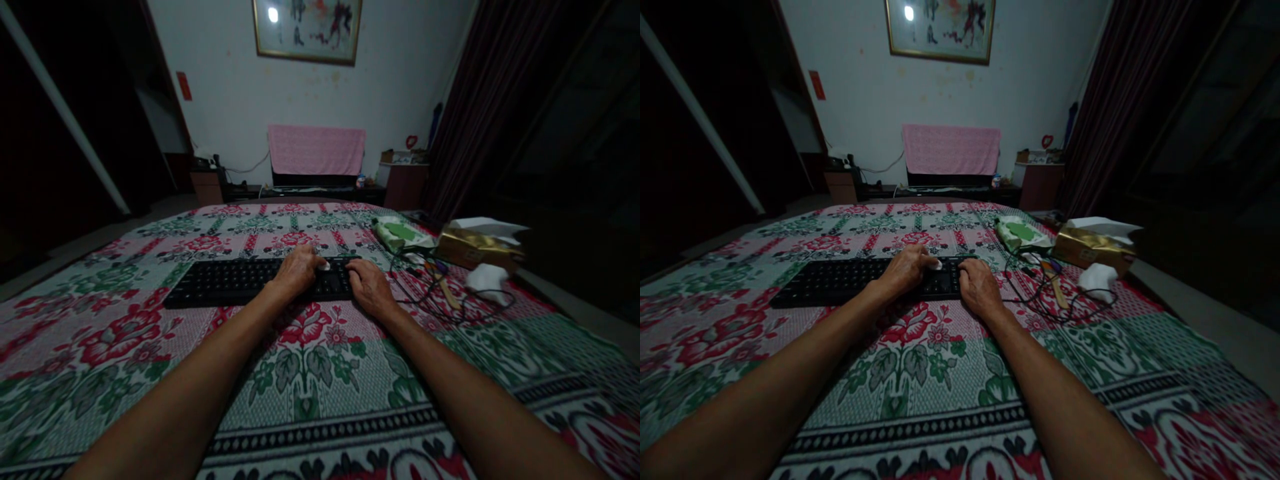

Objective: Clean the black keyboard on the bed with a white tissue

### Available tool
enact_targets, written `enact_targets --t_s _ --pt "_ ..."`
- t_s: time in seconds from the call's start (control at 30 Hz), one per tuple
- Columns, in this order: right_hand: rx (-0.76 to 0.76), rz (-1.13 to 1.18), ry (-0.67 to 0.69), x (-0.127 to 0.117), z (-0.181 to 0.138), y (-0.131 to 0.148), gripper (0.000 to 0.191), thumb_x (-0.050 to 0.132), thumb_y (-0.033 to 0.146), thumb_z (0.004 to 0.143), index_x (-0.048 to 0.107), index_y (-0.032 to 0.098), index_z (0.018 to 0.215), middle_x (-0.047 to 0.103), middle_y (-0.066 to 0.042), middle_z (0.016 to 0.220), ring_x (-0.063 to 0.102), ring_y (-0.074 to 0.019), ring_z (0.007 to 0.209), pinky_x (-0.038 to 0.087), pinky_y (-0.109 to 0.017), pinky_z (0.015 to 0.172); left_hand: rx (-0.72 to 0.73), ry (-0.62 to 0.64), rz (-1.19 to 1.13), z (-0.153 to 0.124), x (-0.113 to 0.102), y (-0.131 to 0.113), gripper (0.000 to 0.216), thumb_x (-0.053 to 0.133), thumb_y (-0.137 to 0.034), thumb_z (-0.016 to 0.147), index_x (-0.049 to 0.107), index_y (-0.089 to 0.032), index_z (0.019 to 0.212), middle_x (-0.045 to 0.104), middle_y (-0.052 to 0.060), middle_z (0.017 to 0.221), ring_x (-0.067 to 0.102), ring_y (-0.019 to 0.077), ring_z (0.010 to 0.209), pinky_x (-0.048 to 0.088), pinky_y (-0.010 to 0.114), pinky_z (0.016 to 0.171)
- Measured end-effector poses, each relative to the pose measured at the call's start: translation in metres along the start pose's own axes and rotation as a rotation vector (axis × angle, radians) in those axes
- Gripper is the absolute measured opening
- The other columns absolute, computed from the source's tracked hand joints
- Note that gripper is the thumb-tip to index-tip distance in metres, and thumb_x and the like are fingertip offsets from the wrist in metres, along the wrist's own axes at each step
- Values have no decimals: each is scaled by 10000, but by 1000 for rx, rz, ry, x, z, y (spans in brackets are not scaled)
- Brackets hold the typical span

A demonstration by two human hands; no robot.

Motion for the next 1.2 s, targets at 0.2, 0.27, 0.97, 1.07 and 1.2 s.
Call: enact_targets --t_s 0.2,0.27,0.97,1.07,1.2 --pt "1 1 4 -2 0 1 224 413 155 842 628 174 904 645 -97 983 557 -215 961 427 -373 926 42 71 15 -1 0 1 417 456 -85 807 687 -295 1084 570 62 970 539 192 915 439 274 768" --pt "3 -2 6 -2 0 2 225 412 151 840 628 166 901 645 -103 983 556 -217 959 427 -374 924 10 79 45 -2 -5 5 394 468 -101 805 696 -287 1067 573 65 960 545 198 902 441 272 741" --pt "8 18 -14 0 0 1 223 420 148 823 631 169 894 647 -99 971 559 -217 955 430 -373 922 -99 79 66 0 -2 15 407 430 -131 838 665 -282 1135 575 69 992 552 204 952 445 274 786" --pt "17 19 -9 -1 0 2 227 421 149 822 634 170 896 647 -102 975 557 -220 963 427 -381 927 -89 49 62 3 -1 9 393 423 -153 852 660 -269 1144 571 79 1005 544 211 963 447 277 793" --pt "19 21 -3 -2 0 4 227 422 144 822 633 182 894 645 -90 976 559 -212 965 424 -371 932 18 51 32 5 3 2 421 416 -112 850 654 -284 1152 568 76 991 544 196 932 440 273 786"
Point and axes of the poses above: each hand's wrist, its own z-axis towards the middle knuckle, its own x-axis out of the palm, y = z × x, the point moved 1 cm from there along z, towards the middle knuckle
